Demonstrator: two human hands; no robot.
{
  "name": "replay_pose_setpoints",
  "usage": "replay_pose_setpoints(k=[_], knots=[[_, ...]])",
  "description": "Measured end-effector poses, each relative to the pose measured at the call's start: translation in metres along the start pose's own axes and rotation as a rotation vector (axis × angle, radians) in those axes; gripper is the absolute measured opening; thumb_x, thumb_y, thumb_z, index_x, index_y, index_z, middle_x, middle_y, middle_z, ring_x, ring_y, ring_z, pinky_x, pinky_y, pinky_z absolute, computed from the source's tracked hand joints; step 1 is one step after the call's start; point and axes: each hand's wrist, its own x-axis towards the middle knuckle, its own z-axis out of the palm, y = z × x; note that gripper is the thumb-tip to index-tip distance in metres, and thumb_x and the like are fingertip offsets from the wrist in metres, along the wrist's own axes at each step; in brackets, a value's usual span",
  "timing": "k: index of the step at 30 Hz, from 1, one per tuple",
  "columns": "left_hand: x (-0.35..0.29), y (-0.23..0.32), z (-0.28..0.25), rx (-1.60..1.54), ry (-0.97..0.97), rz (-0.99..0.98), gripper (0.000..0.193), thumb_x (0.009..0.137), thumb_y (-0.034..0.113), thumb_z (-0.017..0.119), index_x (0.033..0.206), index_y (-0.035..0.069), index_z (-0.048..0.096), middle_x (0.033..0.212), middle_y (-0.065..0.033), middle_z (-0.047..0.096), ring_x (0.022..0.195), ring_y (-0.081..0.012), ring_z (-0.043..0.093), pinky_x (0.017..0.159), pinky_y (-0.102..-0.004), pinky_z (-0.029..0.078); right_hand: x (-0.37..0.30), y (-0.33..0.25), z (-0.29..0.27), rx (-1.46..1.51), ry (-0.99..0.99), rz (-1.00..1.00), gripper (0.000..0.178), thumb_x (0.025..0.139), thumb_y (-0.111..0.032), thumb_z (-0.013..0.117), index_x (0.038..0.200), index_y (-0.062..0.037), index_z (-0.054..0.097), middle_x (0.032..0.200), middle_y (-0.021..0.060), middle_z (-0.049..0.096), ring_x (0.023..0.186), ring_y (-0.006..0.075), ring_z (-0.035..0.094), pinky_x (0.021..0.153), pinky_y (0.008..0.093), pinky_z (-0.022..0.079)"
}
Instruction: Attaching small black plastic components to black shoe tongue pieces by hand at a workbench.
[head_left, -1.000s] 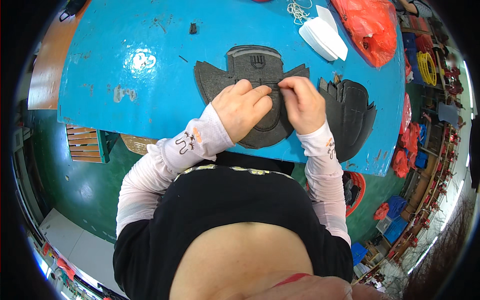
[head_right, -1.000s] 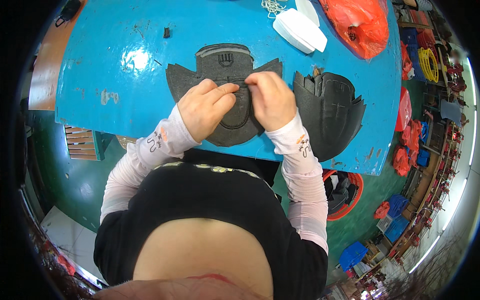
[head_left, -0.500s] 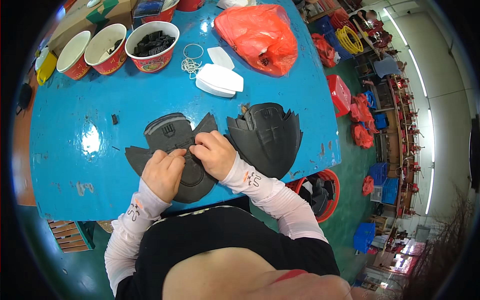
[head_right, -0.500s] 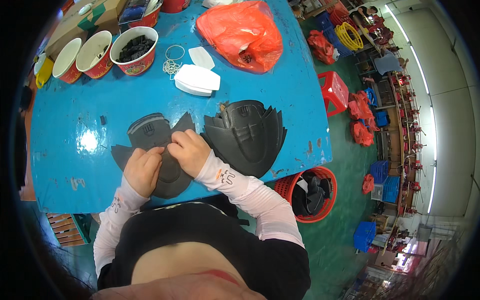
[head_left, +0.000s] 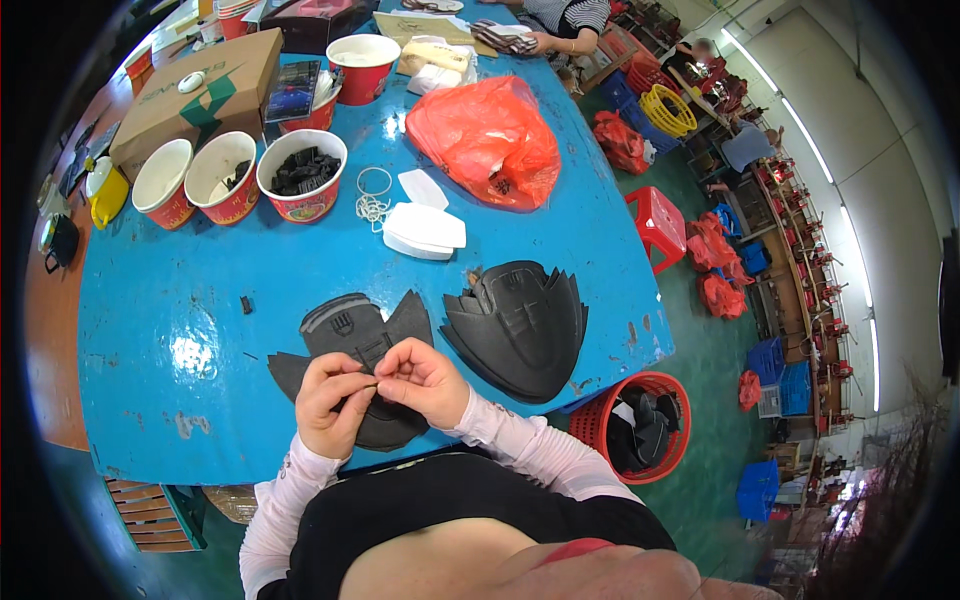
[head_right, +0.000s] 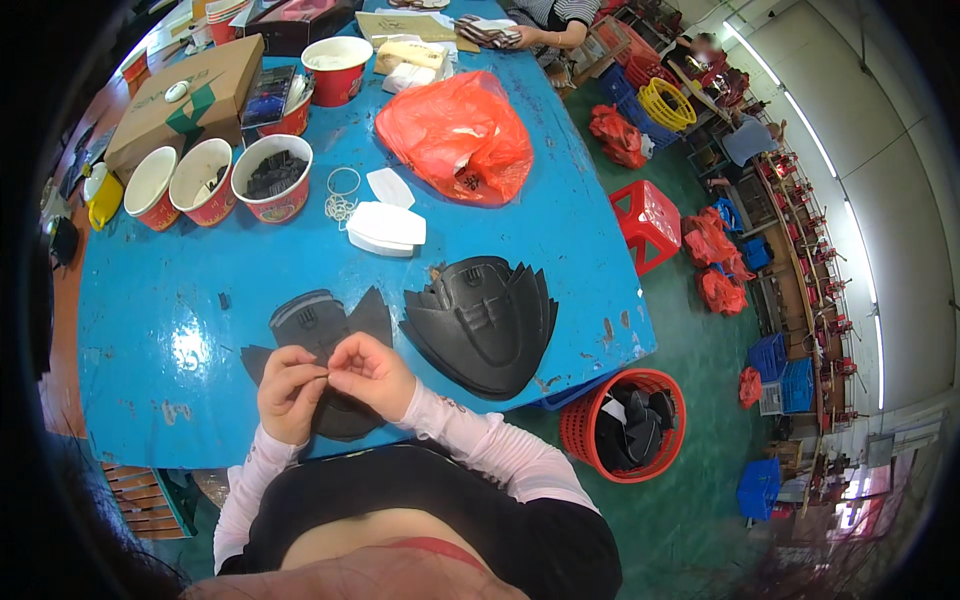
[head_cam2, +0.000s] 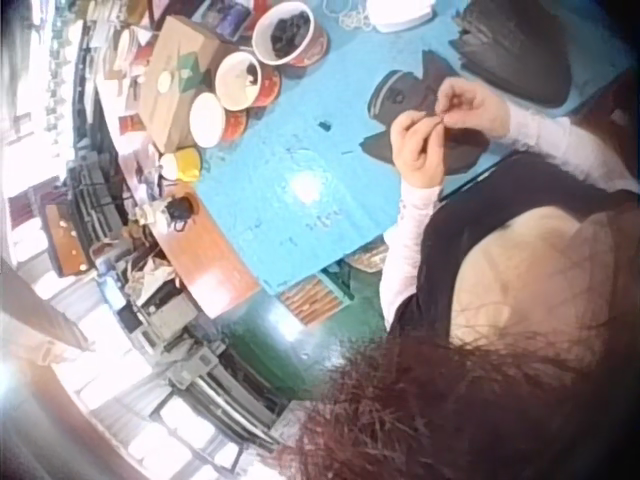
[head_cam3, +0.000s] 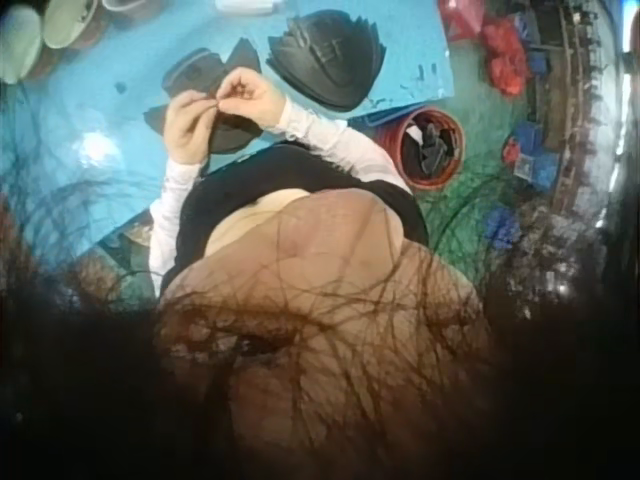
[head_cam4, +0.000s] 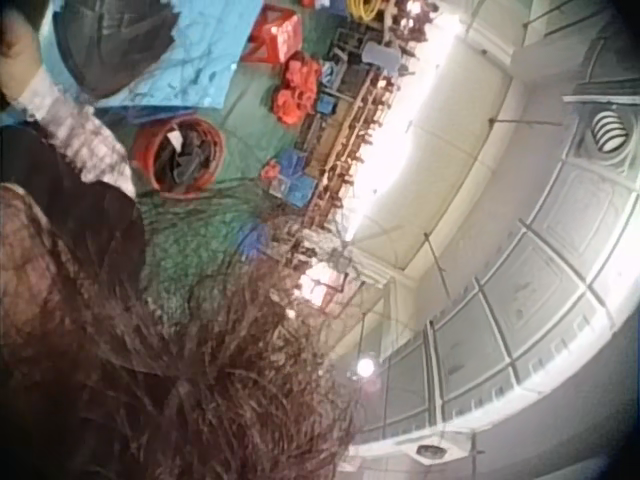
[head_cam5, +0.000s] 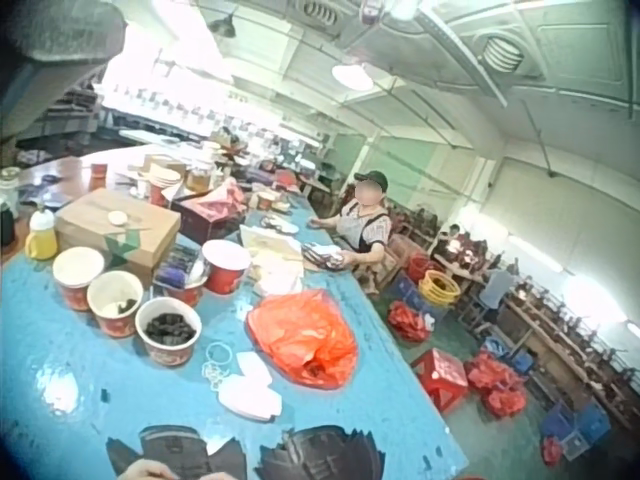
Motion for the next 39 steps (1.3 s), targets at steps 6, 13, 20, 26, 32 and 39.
replay_pose_setpoints(k=[6, 13, 20, 26, 32, 39], knots=[[-0.004, 0.000, -0.009, 0.023, 0.005, 0.003, 0.019, 0.074, -0.003, 0.072, 0.091, 0.005, 0.070, 0.098, -0.0108, 0.058, 0.082, -0.0214, 0.060, 0.071, -0.0285, 0.049, 0.010, 0.000, -0.002, 0.095, -0.094, 0.099, 0.017, 0.089, -0.003, 0.065, 0.101, -0.0064, 0.053, 0.096, 0.0017, 0.058, 0.081, 0.0076, 0.056, 0.075, 0.0227, 0.048], [-0.007, 0.003, -0.017, 0.001, -0.008, -0.048, 0.017, 0.076, -0.001, 0.071, 0.092, 0.005, 0.069, 0.096, -0.0100, 0.058, 0.084, -0.0207, 0.059, 0.071, -0.0288, 0.047, 0.017, -0.002, 0.002, 0.109, -0.140, 0.127, 0.021, 0.089, -0.002, 0.064, 0.101, -0.0075, 0.049, 0.099, 0.0022, 0.057, 0.084, 0.0081, 0.056, 0.076, 0.0239, 0.048], [-0.008, 0.000, -0.025, 0.092, -0.028, -0.020, 0.023, 0.073, -0.003, 0.073, 0.095, 0.003, 0.068, 0.088, -0.0097, 0.060, 0.079, -0.0217, 0.060, 0.069, -0.0304, 0.048, 0.022, 0.004, 0.001, 0.019, -0.166, 0.093, 0.022, 0.089, -0.002, 0.062, 0.102, -0.0087, 0.047, 0.098, -0.0002, 0.054, 0.091, 0.0062, 0.054, 0.080, 0.0219, 0.047], [0.004, -0.003, -0.046, 0.455, -0.008, 0.180, 0.030, 0.066, 0.001, 0.078, 0.094, 0.002, 0.068, 0.081, -0.0083, 0.060, 0.071, -0.0262, 0.058, 0.062, -0.0351, 0.046, 0.030, -0.011, -0.001, -0.266, -0.088, -0.024, 0.020, 0.089, -0.001, 0.062, 0.098, -0.0062, 0.045, 0.096, 0.0040, 0.057, 0.086, 0.0082, 0.054, 0.076, 0.0240, 0.046], [-0.001, -0.011, -0.045, 0.513, -0.091, 0.204, 0.024, 0.068, 0.001, 0.075, 0.090, 0.004, 0.067, 0.080, -0.0084, 0.059, 0.071, -0.0278, 0.057, 0.062, -0.0367, 0.045, 0.040, -0.008, 0.002, -0.985, 0.013, -0.423, 0.017, 0.080, -0.001, 0.063, 0.093, -0.0043, 0.052, 0.083, 0.0126, 0.059, 0.075, 0.0315, 0.060, 0.068, 0.0372, 0.048], [0.003, -0.018, -0.048, 0.501, -0.084, 0.168, 0.024, 0.066, 0.001, 0.075, 0.088, 0.005, 0.066, 0.080, -0.0075, 0.059, 0.071, -0.0272, 0.056, 0.061, -0.0371, 0.045, 0.042, -0.003, 0.000, -0.983, 0.009, -0.405, 0.019, 0.078, 0.003, 0.063, 0.090, -0.0048, 0.051, 0.085, 0.0108, 0.062, 0.074, 0.0312, 0.059, 0.069, 0.0375, 0.047]])
